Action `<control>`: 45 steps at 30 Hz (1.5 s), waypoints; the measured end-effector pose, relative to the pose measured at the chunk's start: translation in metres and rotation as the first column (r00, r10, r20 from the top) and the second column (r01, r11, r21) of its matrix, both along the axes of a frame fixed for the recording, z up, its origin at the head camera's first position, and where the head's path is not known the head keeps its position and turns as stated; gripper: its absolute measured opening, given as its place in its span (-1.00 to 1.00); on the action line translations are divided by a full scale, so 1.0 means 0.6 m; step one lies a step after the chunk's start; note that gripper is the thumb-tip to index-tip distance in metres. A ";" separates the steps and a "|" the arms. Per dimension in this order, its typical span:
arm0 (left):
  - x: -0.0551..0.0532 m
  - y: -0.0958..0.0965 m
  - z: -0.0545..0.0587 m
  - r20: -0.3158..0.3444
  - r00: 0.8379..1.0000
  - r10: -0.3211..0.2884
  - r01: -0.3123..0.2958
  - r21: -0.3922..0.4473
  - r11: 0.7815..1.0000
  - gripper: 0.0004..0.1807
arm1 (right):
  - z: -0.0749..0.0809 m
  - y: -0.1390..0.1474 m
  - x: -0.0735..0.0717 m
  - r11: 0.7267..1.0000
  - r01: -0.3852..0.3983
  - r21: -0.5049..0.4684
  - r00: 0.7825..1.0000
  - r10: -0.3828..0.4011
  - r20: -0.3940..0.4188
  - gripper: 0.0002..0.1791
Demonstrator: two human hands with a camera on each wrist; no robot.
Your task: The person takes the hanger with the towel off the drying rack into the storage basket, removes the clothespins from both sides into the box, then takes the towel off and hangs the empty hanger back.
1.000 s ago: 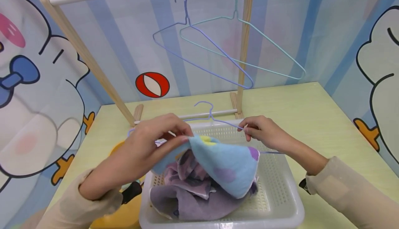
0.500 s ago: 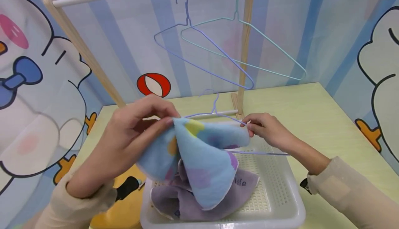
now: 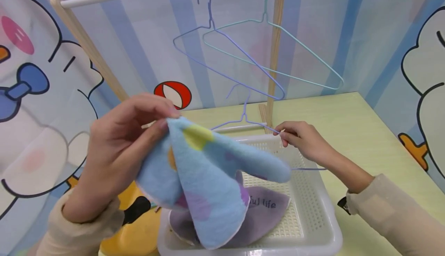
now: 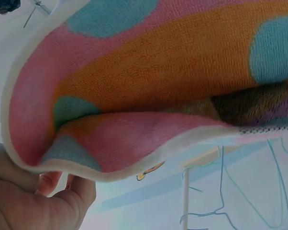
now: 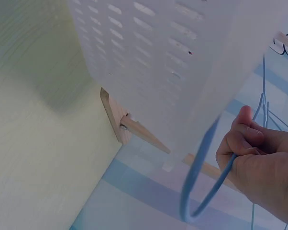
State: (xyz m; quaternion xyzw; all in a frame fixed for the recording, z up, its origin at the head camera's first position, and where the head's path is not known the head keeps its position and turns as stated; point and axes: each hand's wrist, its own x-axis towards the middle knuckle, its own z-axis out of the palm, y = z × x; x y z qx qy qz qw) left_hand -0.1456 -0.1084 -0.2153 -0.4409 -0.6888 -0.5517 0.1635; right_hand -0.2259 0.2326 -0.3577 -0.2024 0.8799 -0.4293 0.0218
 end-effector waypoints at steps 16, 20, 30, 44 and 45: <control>-0.005 0.017 -0.026 -0.015 1.000 -0.004 0.000 -0.200 0.980 -0.83 | 0.007 0.000 -0.001 1.000 -0.015 -0.022 1.000 0.015 -0.018 -0.76; -0.010 0.017 -0.043 -0.017 1.000 -0.023 0.017 -0.295 0.955 -0.84 | 0.005 -0.003 -0.002 0.999 -0.027 -0.031 0.999 0.027 -0.021 -0.77; -0.015 0.017 -0.087 0.073 0.996 -0.047 0.076 -0.472 0.878 -0.90 | 0.004 -0.009 -0.007 0.999 -0.037 -0.026 0.999 0.037 0.016 -0.76; -0.023 0.015 -0.120 0.052 0.998 -0.027 0.054 -0.657 0.752 -0.92 | 0.009 -0.022 -0.007 0.997 -0.069 -0.025 0.997 0.070 0.013 -0.76; -0.025 0.015 -0.123 0.039 0.999 -0.021 0.041 -0.666 0.745 -0.92 | 0.010 -0.023 -0.007 0.997 -0.071 -0.026 0.997 0.072 0.010 -0.76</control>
